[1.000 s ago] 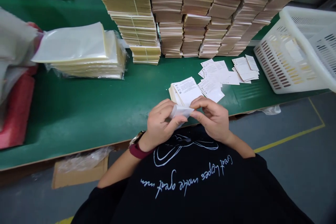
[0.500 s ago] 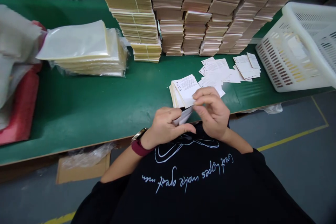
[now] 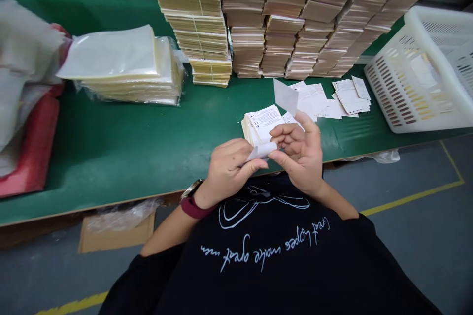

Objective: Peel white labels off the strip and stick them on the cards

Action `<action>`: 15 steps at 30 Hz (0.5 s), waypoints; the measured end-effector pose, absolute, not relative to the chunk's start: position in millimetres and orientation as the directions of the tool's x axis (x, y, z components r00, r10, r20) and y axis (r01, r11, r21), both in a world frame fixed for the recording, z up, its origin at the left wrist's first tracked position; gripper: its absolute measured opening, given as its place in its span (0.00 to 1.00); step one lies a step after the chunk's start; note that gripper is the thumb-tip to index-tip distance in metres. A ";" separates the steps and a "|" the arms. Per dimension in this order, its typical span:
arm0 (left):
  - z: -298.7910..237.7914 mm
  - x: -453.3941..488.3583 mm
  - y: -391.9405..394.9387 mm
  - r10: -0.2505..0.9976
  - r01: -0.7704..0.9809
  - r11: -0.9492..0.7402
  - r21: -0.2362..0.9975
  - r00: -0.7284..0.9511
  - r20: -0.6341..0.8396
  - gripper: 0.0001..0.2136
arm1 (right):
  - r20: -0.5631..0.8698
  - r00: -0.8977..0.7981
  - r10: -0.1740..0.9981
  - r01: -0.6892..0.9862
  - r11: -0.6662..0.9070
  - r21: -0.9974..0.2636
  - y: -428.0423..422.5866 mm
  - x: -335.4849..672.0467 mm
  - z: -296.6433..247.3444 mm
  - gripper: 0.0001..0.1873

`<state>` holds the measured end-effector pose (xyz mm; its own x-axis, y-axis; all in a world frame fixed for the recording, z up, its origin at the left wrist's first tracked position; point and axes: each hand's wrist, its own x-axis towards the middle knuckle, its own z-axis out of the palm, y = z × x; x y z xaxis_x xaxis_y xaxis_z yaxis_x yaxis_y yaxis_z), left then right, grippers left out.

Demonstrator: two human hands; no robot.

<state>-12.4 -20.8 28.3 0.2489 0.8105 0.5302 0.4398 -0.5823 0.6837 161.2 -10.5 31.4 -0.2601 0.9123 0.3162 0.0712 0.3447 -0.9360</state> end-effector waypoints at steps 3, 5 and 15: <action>36.1 -12.4 -18.9 0.778 0.482 -0.622 0.617 0.290 0.558 0.24 | 0.286 -0.274 0.918 0.053 0.312 -0.949 -8.3 162.0 34.2 0.32; 38.0 -12.5 -19.8 0.772 0.489 -0.626 0.608 0.273 0.575 0.21 | 0.315 -0.250 0.916 0.048 0.337 -0.940 -8.2 161.4 35.2 0.30; 28.8 -5.5 -19.8 0.748 0.540 -0.641 0.545 0.279 0.603 0.26 | 0.378 -0.200 0.904 0.129 0.407 -0.904 -12.6 172.3 24.9 0.27</action>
<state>-5.5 -19.8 28.8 0.2790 0.7476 0.6026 0.5403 -0.6410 0.5451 172.3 -12.6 24.9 -0.2003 0.9039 0.3780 0.1290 0.4068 -0.9044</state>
